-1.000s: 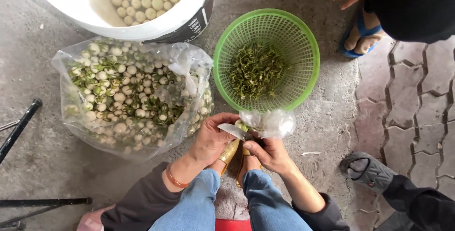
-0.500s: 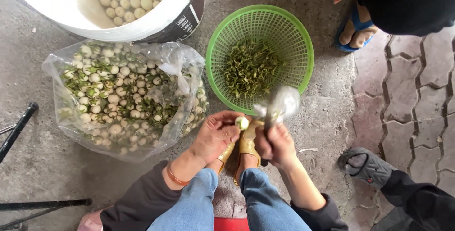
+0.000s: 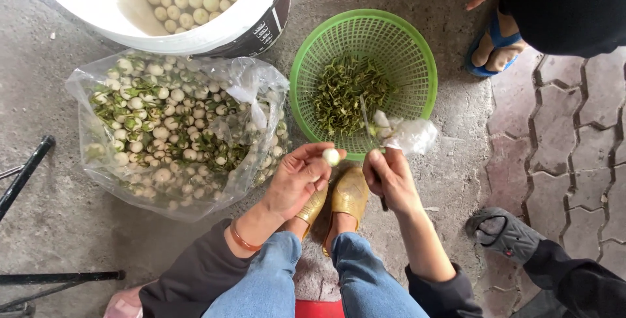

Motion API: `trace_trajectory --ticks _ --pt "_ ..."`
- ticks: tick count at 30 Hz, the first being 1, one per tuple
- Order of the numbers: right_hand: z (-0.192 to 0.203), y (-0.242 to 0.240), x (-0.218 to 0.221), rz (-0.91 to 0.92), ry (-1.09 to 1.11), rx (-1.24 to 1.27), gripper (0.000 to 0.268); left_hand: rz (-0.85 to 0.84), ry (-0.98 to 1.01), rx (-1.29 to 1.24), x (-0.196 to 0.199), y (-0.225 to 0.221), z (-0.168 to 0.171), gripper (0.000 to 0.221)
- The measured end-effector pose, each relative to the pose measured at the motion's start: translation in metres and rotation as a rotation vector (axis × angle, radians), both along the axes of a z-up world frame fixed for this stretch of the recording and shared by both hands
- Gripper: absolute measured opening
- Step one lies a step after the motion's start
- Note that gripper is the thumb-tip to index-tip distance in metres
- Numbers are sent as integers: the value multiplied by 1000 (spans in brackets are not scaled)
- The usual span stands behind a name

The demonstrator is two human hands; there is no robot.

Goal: Trimming the stems off small eggplants using a knife and sorting them into a bucket of water.

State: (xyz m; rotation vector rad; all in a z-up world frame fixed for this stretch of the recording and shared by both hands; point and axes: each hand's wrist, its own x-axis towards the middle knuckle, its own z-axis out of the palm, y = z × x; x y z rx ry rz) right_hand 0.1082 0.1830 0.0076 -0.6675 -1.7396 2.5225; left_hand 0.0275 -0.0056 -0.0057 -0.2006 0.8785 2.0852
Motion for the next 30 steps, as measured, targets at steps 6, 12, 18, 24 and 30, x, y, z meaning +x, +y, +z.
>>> trace_trajectory --ticks 6,12,18,24,30 --pt "-18 -15 14 315 74 50 30 -17 -175 -19 11 -3 -30 33" --pt "-87 -26 40 152 196 -361 26 -26 -148 -36 21 -5 -40 27" --pt "-43 -18 13 14 50 -208 38 -18 -138 61 0 -14 -10 35" --pt "-36 1 17 -34 -87 -89 27 174 -29 13 -67 -106 -26 20" --pt "-27 -9 2 -82 69 -225 27 152 671 -1195 -93 -209 -82 10"
